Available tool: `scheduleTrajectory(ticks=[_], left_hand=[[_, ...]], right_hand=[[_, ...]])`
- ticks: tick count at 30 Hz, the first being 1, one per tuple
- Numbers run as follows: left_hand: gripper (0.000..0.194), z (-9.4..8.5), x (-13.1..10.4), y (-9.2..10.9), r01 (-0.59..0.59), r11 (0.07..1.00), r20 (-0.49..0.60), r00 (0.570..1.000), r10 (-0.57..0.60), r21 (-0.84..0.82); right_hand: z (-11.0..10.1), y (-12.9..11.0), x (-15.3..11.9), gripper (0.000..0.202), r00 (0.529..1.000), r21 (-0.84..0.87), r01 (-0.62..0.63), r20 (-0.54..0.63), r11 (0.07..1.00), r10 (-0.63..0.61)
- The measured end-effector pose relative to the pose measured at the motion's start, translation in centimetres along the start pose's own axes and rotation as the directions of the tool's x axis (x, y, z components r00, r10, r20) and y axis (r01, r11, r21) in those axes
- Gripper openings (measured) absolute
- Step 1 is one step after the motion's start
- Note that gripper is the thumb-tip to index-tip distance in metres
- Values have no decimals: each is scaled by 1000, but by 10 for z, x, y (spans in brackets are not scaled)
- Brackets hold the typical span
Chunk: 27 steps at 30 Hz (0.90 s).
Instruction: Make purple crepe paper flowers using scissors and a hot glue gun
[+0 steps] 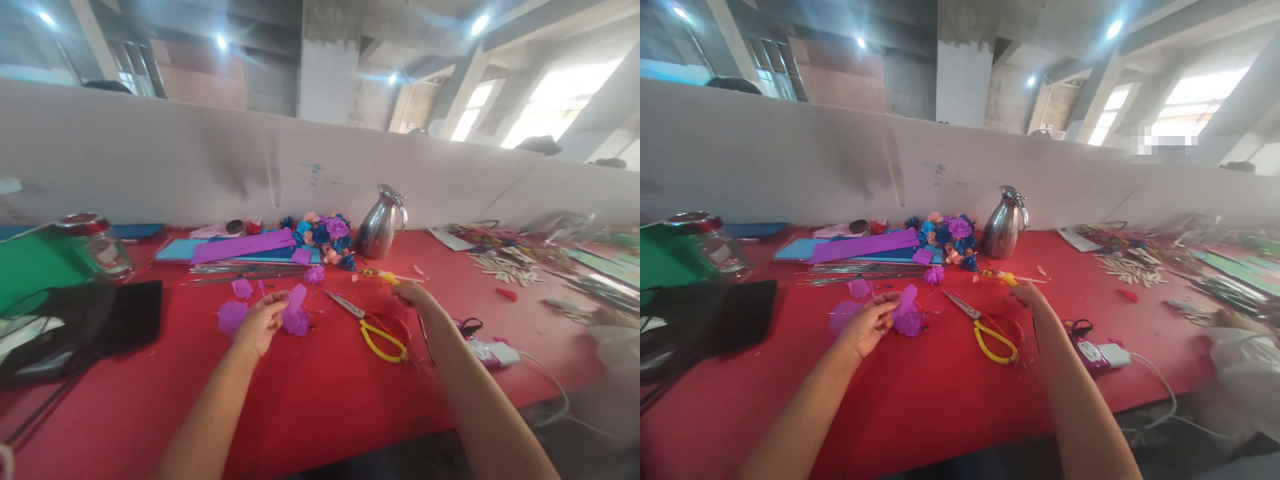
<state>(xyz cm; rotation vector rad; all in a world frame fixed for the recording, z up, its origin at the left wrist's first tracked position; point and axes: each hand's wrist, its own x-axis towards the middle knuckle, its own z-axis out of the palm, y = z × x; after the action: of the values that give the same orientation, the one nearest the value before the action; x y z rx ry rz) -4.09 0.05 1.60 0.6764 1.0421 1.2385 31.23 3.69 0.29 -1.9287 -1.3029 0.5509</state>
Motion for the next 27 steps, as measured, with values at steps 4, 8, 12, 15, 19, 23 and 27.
scheduleTrajectory(ticks=[4,8,12,15,19,23,27], left_hand=[[24,2,-2,1,36,998,3,999,-36,-44],[22,6,-4,0,51,997,6,999,-50,-59],[23,11,-6,-5,67,994,63,996,-62,-85],[24,14,-8,-9,93,992,88,992,-85,-83],[26,17,-12,-13,130,990,93,988,-125,-48],[28,18,-15,-12,130,991,156,979,-131,17],[34,18,-17,-9,83,992,140,986,-95,90]], right_hand=[[-14,-12,-15,14,987,404,-115,148,908,60],[-3,-38,-49,30,971,737,-227,219,637,93],[40,-75,-99,35,964,770,-203,264,605,-12],[75,-100,-130,37,963,784,-162,258,599,-78],[103,-117,-145,35,943,817,-127,275,563,-186],[105,-117,-141,31,946,781,-90,261,618,-192],[98,-113,-137,31,913,708,-103,347,699,-216]])
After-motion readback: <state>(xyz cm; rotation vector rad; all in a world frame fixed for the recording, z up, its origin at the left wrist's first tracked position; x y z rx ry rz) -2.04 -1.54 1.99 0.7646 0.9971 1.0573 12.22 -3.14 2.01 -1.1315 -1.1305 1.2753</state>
